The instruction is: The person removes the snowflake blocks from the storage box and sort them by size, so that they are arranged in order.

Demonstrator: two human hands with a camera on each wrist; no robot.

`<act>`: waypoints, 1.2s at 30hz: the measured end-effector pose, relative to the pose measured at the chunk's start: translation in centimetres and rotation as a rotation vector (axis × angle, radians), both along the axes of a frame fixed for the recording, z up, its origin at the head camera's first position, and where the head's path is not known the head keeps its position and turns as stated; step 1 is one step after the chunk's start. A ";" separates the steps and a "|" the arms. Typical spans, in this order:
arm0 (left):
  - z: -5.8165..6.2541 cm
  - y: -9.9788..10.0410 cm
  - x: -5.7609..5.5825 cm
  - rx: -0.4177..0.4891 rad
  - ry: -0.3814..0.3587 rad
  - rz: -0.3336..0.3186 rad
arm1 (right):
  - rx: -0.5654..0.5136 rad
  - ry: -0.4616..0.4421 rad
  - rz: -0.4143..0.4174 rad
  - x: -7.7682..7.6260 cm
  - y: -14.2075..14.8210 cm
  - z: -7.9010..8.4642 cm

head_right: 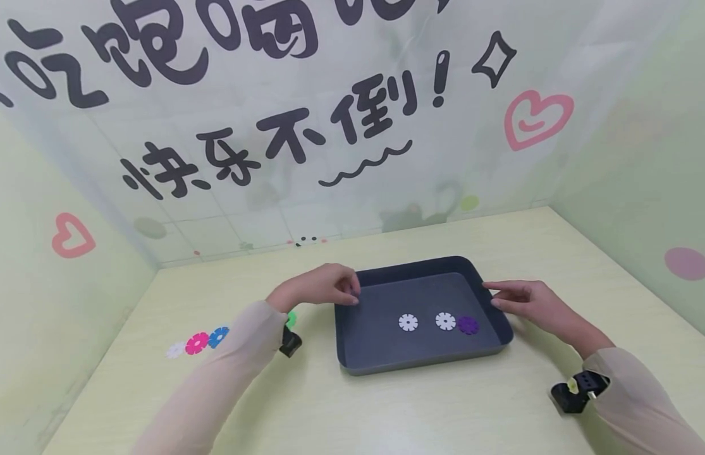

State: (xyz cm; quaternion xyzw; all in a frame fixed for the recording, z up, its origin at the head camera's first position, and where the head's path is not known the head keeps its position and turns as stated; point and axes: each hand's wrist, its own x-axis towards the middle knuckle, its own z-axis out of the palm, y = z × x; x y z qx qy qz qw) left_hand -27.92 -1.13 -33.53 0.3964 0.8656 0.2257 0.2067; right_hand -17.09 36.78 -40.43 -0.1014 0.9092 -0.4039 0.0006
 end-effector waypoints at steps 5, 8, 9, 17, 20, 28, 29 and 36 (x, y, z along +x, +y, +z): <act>-0.4 2.7 -0.1 -0.106 -0.029 -0.033 | 0.001 0.008 -0.001 0.0 0.0 0.0; -0.8 4.0 -0.1 -0.137 -0.068 -0.051 | 0.002 0.011 -0.002 0.1 0.0 0.0; -0.8 4.4 -0.1 -0.141 -0.087 -0.055 | 0.001 0.008 -0.001 0.1 0.0 0.0; -1.7 7.3 -0.5 -0.146 -0.183 -0.043 | 0.001 -0.004 -0.003 0.0 -0.1 0.1; -2.3 8.2 -0.4 -0.160 -0.214 -0.002 | -0.001 0.003 0.000 0.0 -0.2 0.1; -3.4 9.9 -0.1 -0.205 -0.222 0.057 | 0.003 0.014 0.000 -0.1 -0.2 -0.1; -3.4 10.0 -0.1 -0.204 -0.220 0.057 | 0.006 0.013 -0.002 0.0 -0.2 -0.1; -3.8 10.3 0.0 -0.198 -0.206 0.046 | 0.020 0.001 -0.020 0.1 0.0 0.0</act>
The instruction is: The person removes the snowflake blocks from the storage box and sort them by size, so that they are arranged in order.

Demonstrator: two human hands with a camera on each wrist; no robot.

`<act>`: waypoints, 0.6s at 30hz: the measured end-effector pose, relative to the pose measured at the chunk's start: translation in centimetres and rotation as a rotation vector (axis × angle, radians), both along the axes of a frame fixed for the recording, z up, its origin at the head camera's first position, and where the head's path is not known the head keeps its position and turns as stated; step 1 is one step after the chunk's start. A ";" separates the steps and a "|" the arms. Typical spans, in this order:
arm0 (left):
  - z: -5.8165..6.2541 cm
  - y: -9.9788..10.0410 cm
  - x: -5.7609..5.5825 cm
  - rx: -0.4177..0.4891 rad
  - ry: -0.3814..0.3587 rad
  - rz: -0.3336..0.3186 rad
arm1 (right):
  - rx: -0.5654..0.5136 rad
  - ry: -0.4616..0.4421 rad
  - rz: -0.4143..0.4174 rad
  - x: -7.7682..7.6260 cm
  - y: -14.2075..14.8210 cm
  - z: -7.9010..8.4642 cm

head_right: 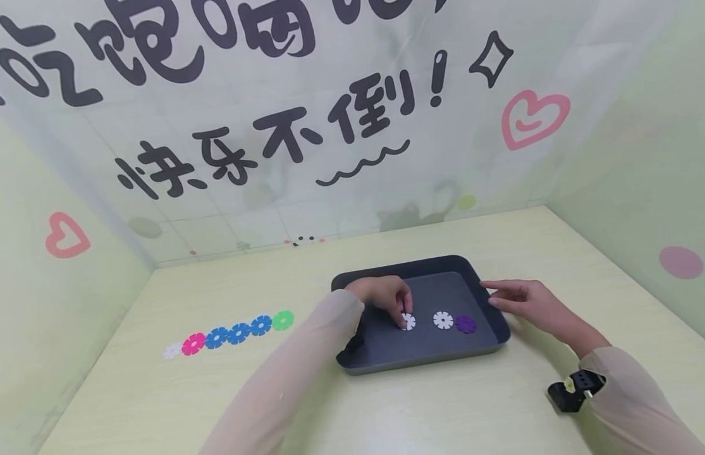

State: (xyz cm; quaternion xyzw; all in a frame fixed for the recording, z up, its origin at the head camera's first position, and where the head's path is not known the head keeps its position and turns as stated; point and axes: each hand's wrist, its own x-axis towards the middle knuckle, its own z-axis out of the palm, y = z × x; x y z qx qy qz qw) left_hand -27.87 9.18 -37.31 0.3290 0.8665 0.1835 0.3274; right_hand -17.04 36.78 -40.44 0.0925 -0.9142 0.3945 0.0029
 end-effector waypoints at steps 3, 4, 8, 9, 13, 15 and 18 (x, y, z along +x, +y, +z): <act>-0.2 -0.2 0.0 0.014 0.004 -0.011 | -0.007 0.007 0.004 0.0 0.0 0.0; -0.2 -0.2 -0.1 0.020 0.009 -0.014 | -0.011 0.012 0.006 0.0 -0.1 0.0; -0.2 -0.5 -0.1 0.035 0.034 -0.010 | -0.018 0.030 0.015 0.0 -0.2 0.0; -0.1 -0.5 -0.1 0.036 0.036 -0.004 | -0.018 0.029 0.015 0.0 -0.2 0.1; 0.1 -0.8 0.0 0.059 0.002 0.027 | -0.019 0.017 0.012 0.0 -0.2 0.2; 0.3 -0.9 0.0 0.080 -0.025 0.030 | -0.021 0.009 0.010 0.1 -0.2 0.2; 0.4 -1.3 0.0 0.120 -0.046 0.011 | -0.024 0.001 0.010 0.1 -0.3 0.1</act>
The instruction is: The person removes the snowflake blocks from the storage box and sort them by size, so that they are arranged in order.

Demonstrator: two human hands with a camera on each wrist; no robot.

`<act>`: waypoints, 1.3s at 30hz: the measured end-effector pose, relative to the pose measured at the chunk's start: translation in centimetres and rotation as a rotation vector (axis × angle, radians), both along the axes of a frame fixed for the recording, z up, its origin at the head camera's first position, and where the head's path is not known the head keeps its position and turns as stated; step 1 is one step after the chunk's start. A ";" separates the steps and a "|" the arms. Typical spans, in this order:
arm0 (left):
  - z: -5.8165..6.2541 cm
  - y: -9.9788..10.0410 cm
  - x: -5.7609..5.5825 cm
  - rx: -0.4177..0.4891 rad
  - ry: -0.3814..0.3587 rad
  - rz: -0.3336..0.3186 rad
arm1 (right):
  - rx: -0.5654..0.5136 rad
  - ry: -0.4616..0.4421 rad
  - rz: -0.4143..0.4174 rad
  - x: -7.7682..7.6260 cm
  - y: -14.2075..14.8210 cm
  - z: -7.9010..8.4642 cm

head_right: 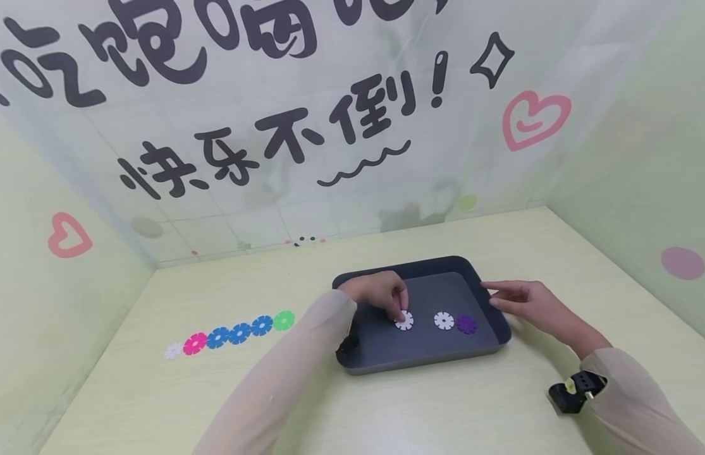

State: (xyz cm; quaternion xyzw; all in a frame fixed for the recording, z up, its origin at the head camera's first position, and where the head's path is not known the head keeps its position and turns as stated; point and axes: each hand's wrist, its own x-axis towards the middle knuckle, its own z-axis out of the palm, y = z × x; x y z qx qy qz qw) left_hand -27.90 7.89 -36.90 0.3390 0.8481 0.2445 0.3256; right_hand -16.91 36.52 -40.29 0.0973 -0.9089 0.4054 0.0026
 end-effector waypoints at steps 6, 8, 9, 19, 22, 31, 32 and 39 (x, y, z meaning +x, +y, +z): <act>0.5 -1.1 -0.4 0.043 0.002 -0.045 | 0.001 0.010 0.002 0.0 -0.1 -0.1; 0.8 -1.5 -0.5 0.050 0.008 -0.054 | 0.002 0.015 0.002 0.0 -0.1 -0.1; 1.0 -1.8 -0.6 0.054 0.010 -0.056 | 0.002 0.016 0.002 0.0 0.0 -0.1; 2.3 -4.4 -1.3 0.083 0.051 -0.044 | 0.011 0.013 0.003 0.1 0.1 -0.1; 2.9 -5.4 -1.4 0.073 0.079 -0.042 | 0.005 0.010 0.005 0.1 0.1 -0.1; 4.3 -9.9 -1.9 0.051 0.114 -0.007 | -0.002 0.037 0.004 -0.1 0.1 -0.4; 4.4 -10.5 -2.0 0.052 0.114 -0.003 | -0.001 0.038 0.003 -0.1 0.1 -0.4; 4.6 -14.7 -2.1 0.077 0.125 0.037 | 0.008 0.031 0.001 -0.1 0.2 -0.4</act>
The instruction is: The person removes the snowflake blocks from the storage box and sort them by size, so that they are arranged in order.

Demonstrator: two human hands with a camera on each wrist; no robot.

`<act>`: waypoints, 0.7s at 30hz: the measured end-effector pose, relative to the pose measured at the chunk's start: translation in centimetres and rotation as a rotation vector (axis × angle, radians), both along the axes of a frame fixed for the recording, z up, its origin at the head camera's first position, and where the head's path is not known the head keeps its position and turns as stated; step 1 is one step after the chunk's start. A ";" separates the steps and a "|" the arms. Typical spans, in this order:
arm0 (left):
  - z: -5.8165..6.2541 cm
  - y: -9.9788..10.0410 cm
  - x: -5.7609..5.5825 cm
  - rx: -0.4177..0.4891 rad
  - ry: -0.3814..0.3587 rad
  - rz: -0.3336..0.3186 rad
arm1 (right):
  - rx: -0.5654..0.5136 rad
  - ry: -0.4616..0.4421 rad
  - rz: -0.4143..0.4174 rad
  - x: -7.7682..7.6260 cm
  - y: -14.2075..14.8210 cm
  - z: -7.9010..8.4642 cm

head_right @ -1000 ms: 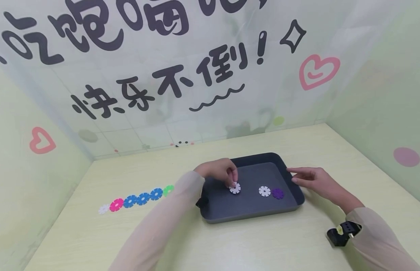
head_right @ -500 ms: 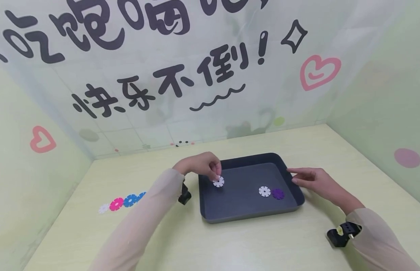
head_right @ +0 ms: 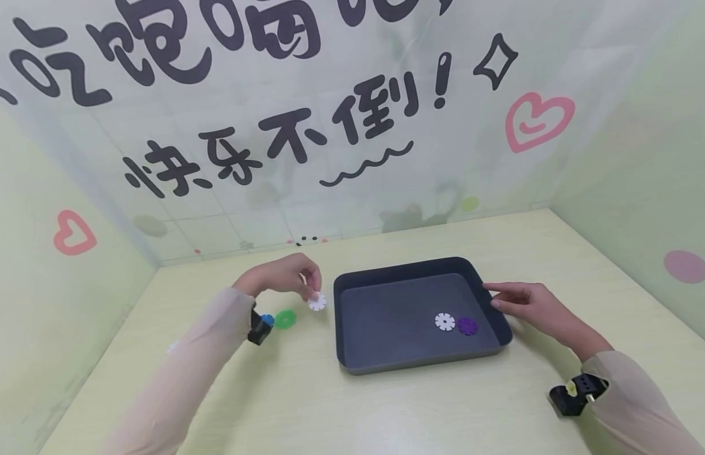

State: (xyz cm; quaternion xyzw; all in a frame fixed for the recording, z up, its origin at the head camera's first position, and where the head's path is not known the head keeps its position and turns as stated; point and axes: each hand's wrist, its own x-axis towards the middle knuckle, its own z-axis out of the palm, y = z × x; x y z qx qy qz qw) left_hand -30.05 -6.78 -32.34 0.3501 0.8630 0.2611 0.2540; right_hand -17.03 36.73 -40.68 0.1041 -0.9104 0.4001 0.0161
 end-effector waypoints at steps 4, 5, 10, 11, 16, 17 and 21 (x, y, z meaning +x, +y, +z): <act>-0.1 -2.4 0.1 -0.006 0.004 0.043 | -0.006 0.007 0.006 -0.1 0.0 0.0; -0.1 -3.0 0.2 -0.007 0.006 0.053 | -0.007 0.011 0.007 -0.1 0.0 0.0; -0.4 -6.1 0.6 0.007 -0.002 0.109 | -0.013 0.016 0.004 0.0 0.0 0.0; -0.5 -6.8 0.6 0.013 -0.001 0.116 | -0.013 0.014 0.003 0.0 0.1 0.0; -0.8 -10.4 1.2 0.023 0.003 0.162 | -0.013 -0.003 0.001 0.1 0.1 0.0; -0.8 -11.2 1.3 0.021 -0.001 0.172 | -0.014 -0.003 0.003 0.1 0.1 0.0; -1.0 -14.4 2.0 0.029 0.004 0.219 | -0.018 -0.003 0.009 0.1 0.1 0.0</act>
